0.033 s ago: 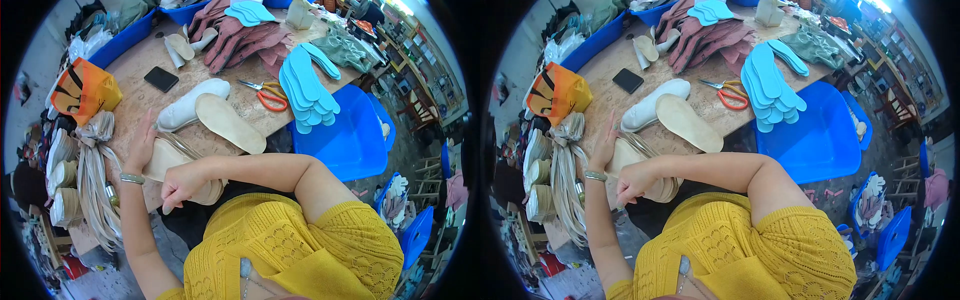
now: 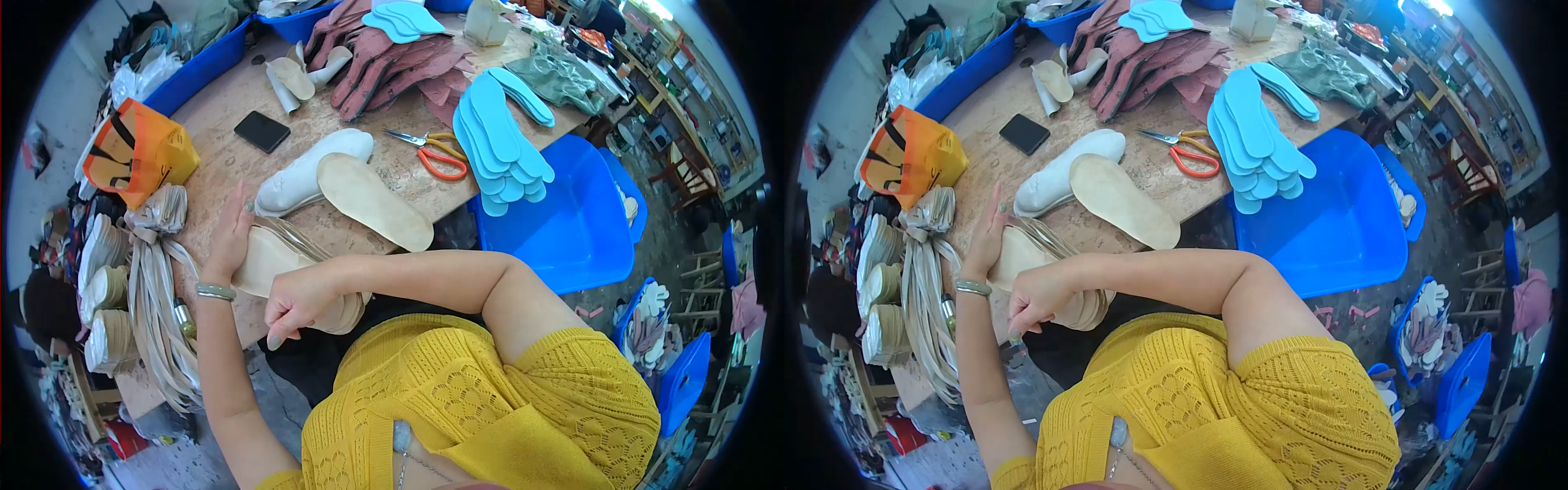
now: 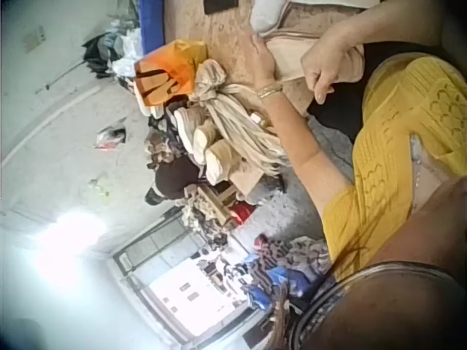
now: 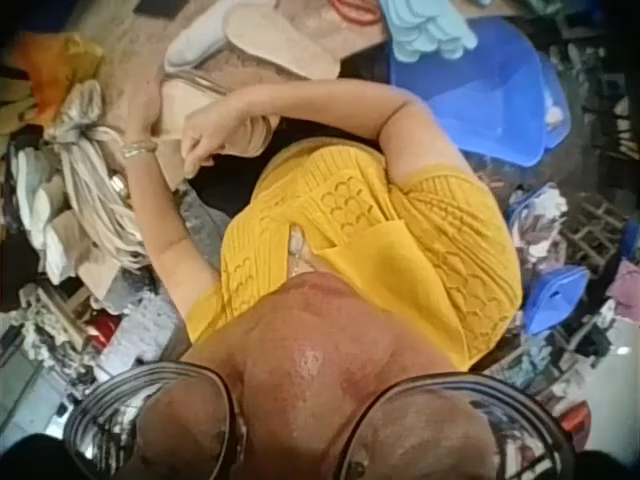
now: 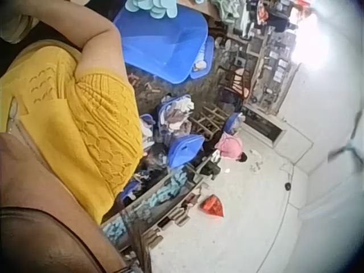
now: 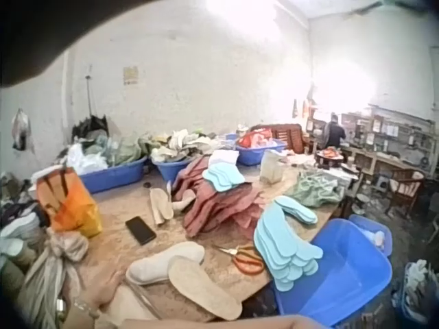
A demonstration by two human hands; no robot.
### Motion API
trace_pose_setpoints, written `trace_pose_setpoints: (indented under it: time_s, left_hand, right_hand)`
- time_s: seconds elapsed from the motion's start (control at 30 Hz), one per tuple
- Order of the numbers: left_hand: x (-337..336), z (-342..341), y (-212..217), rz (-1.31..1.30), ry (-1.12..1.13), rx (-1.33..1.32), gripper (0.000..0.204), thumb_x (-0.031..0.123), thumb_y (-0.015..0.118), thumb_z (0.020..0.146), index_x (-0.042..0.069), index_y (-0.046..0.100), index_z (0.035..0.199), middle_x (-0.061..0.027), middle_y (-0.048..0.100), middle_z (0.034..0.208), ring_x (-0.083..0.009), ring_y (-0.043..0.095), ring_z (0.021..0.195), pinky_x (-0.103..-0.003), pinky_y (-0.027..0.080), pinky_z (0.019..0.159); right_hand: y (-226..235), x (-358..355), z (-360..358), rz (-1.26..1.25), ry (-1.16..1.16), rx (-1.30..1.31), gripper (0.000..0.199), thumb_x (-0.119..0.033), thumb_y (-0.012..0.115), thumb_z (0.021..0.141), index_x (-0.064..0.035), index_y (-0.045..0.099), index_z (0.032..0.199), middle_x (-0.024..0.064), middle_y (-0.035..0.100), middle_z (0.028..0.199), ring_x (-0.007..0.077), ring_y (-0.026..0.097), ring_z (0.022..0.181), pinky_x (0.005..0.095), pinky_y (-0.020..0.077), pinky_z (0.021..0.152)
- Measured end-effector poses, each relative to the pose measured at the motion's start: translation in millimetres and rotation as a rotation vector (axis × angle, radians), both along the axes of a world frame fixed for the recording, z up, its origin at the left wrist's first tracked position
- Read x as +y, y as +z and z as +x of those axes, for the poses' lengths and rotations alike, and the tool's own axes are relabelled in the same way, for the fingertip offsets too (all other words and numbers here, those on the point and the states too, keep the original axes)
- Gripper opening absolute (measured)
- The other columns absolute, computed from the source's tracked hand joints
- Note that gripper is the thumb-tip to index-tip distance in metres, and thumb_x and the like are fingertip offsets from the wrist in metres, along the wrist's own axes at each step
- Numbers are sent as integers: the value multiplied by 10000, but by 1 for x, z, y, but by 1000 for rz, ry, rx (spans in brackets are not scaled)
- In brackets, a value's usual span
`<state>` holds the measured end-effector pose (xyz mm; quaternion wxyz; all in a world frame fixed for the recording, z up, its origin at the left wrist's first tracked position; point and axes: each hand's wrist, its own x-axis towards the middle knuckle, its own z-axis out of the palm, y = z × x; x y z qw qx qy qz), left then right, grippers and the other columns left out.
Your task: Checking, stacking, and trimming shoe insole components in a manufacturing workshop.
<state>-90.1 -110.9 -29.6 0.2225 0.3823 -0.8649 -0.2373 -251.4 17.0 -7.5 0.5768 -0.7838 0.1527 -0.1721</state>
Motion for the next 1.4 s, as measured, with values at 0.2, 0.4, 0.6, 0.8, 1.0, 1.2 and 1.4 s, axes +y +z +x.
trace_pose_setpoints:
  time_s: [0.2,0.4,0.6,0.8,1.0,1.2,1.4]
  left_hand:
    - [-6,-4,4,108,51,-3,511,233,334,1006,43,254,1474,-173,324,1493,-282,284,1394,-338,215,1130]
    - [3,-4,12,59,46,-35,526,258,358,1008,15,256,1463,-171,310,1499,-288,278,1395,-342,222,1129]
    - [40,28,4,-59,584,473,548,319,358,1006,31,250,1460,-168,335,1472,-271,304,1373,-374,220,1128]
    - [154,27,-28,415,779,962,629,453,441,976,46,302,1435,-133,418,1407,-255,411,1291,-393,345,1058]
    - [180,-37,-13,788,667,1137,538,377,487,976,23,392,1370,-119,524,1304,-231,527,1187,-370,452,986]
    - [179,-63,8,872,642,1106,469,291,501,978,9,416,1342,-125,545,1285,-237,570,1132,-376,485,952]
    - [173,-69,9,916,674,1108,462,284,529,964,0,444,1318,-134,573,1243,-243,585,1110,-381,492,940]
  right_hand:
    - [0,16,-17,-8,-46,-52,373,-339,613,893,-42,632,667,21,566,551,120,502,509,291,409,513]
    - [-11,31,-19,-118,-127,-148,278,-267,663,856,-27,638,718,64,611,626,174,554,577,323,438,573]
    - [-23,23,-56,-384,-803,-410,207,-183,697,798,-24,607,895,101,633,934,267,603,885,378,465,774]
    - [-49,5,-79,-321,-836,-249,686,-282,752,734,13,444,1272,206,498,1251,362,465,1190,402,374,1019]
    - [-68,11,-75,48,-671,-307,777,-276,722,780,28,332,1379,224,450,1335,322,447,1248,376,351,1054]
    - [-75,8,-87,177,-594,-316,737,-303,697,826,16,336,1384,205,468,1320,273,469,1230,345,372,1030]
    - [-81,9,-95,137,-569,-307,666,-278,671,851,10,368,1369,193,483,1312,275,477,1221,347,375,1024]
